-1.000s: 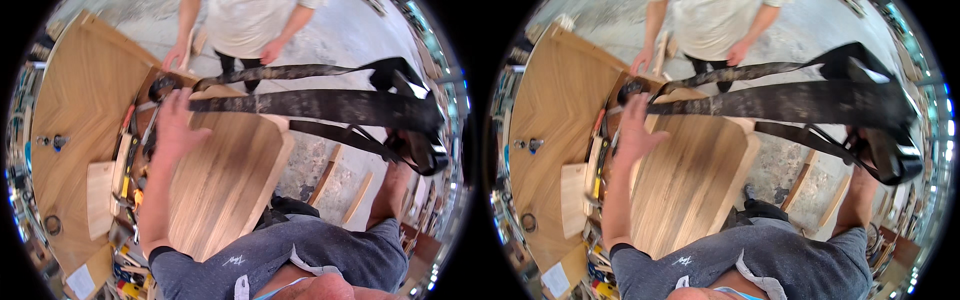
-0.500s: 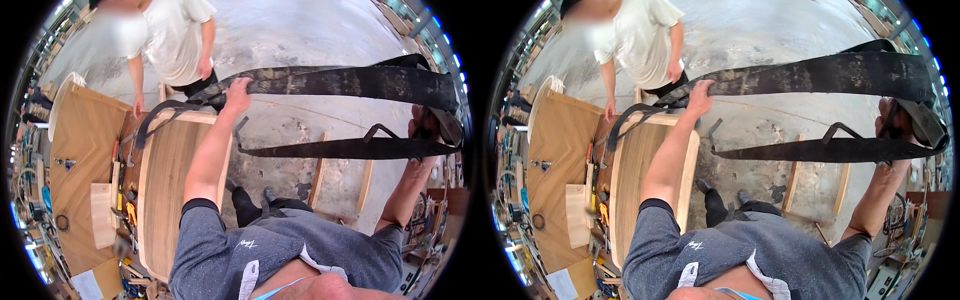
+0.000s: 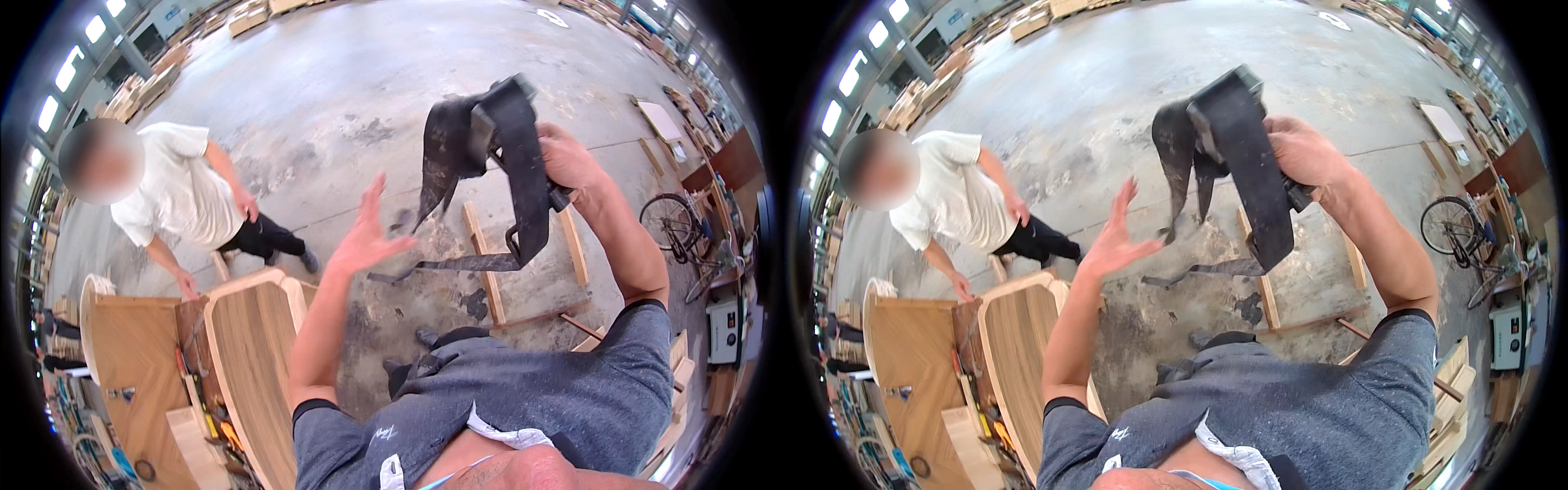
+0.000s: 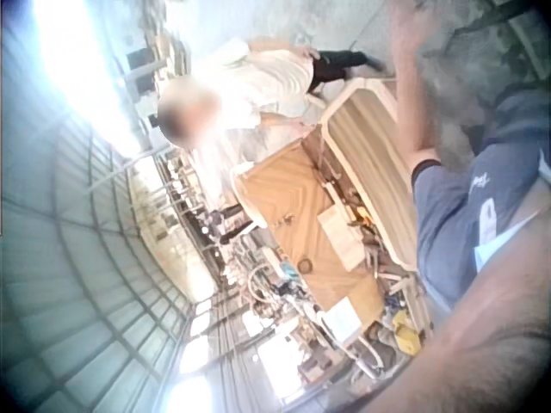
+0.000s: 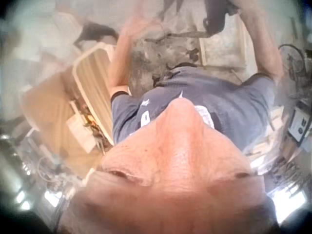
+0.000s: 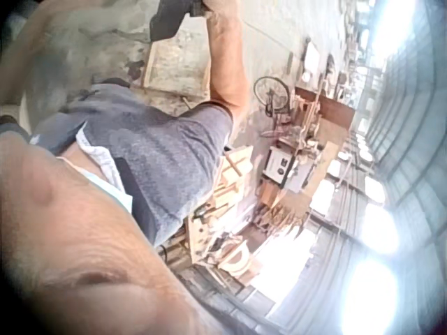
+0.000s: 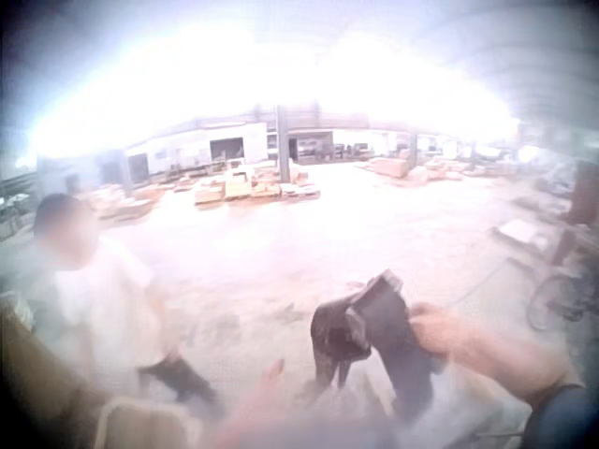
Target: The person secures a wooden board to a frame using a ratchet strap and a mallet. They then use a file to smooth the edges of the wooden board and a cloth to wipe the surface.
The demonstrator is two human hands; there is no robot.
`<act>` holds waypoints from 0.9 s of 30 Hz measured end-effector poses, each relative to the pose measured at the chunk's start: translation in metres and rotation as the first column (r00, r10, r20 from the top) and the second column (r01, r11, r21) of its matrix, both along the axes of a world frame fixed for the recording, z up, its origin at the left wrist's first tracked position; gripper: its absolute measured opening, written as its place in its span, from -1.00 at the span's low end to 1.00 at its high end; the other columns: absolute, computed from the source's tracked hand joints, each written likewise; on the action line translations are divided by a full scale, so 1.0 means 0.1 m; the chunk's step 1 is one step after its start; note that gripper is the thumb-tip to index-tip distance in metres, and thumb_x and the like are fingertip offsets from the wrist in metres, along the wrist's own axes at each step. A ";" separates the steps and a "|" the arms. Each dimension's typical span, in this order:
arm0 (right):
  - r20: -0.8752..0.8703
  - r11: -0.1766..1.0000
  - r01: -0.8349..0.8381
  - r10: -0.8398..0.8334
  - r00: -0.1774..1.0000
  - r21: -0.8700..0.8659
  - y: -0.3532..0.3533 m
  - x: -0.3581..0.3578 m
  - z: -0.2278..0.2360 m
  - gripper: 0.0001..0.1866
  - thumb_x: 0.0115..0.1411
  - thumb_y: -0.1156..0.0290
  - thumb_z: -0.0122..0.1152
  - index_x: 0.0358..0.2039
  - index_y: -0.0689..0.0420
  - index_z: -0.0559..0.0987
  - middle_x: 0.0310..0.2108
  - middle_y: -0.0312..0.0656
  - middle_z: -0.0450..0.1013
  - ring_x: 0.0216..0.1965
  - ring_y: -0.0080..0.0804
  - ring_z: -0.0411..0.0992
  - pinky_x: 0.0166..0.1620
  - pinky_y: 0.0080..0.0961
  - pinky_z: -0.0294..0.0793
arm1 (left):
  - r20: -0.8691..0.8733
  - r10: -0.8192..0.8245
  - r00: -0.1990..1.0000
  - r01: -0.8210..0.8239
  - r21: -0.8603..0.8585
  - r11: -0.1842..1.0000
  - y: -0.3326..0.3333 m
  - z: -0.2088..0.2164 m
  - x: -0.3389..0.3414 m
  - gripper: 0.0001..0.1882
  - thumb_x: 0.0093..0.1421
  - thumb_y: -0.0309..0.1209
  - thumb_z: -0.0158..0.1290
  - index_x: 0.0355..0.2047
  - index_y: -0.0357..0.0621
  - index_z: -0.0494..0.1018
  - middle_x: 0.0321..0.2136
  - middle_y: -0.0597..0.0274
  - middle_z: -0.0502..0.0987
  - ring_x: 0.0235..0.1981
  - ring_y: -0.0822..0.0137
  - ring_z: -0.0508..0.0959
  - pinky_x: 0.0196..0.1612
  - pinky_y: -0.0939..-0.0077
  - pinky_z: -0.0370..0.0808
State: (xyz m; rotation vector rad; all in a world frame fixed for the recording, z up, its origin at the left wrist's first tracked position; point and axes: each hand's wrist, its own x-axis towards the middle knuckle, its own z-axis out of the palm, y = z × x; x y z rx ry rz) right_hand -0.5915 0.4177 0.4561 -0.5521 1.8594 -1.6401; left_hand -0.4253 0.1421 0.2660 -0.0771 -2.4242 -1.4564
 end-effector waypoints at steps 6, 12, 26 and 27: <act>0.204 0.863 -0.356 0.300 0.932 0.358 -0.47 0.34 -0.35 -0.66 0.16 0.48 0.17 -0.05 0.33 0.60 -0.39 -0.20 0.62 -0.55 -0.61 0.53 -0.50 -0.60 0.51 | -0.041 -0.005 0.999 0.014 0.232 0.973 0.29 0.57 0.06 0.23 -0.11 -0.40 0.54 0.50 -0.12 0.03 0.36 0.04 0.25 0.28 0.20 0.39 0.26 0.31 0.41; -0.449 0.795 -0.350 0.579 0.680 0.495 -0.58 0.80 -0.27 -0.26 0.14 0.55 0.17 0.39 0.20 0.29 -0.21 0.00 0.61 -0.30 -0.31 0.58 -0.25 -0.35 0.57 | -0.169 -0.042 0.985 0.152 0.717 0.680 0.36 0.11 0.86 -0.08 0.12 -0.63 0.29 0.46 -0.20 0.13 0.16 0.12 0.48 0.17 0.30 0.48 0.17 0.39 0.46; -0.812 0.805 -0.194 0.488 -0.320 0.560 -0.36 2.01 -0.21 -0.27 0.00 0.51 0.38 0.24 0.06 0.40 -0.38 -0.22 0.51 -0.22 -0.23 0.46 -0.29 -0.27 0.54 | -0.154 0.159 0.975 -0.011 0.684 0.729 0.91 0.46 1.86 -0.13 -0.05 -0.29 0.55 0.17 -0.24 0.29 -0.07 0.24 0.54 -0.04 0.43 0.53 0.04 0.42 0.50; -0.811 0.801 -0.197 0.496 -0.308 0.565 -0.35 2.09 -0.17 -0.26 -0.01 0.51 0.41 0.24 0.06 0.40 -0.38 -0.20 0.50 -0.21 -0.21 0.46 -0.27 -0.25 0.54 | -0.189 0.157 0.969 0.022 0.705 0.709 0.92 0.36 1.91 -0.14 -0.04 -0.29 0.54 0.17 -0.24 0.29 -0.09 0.25 0.54 -0.05 0.44 0.53 0.03 0.42 0.50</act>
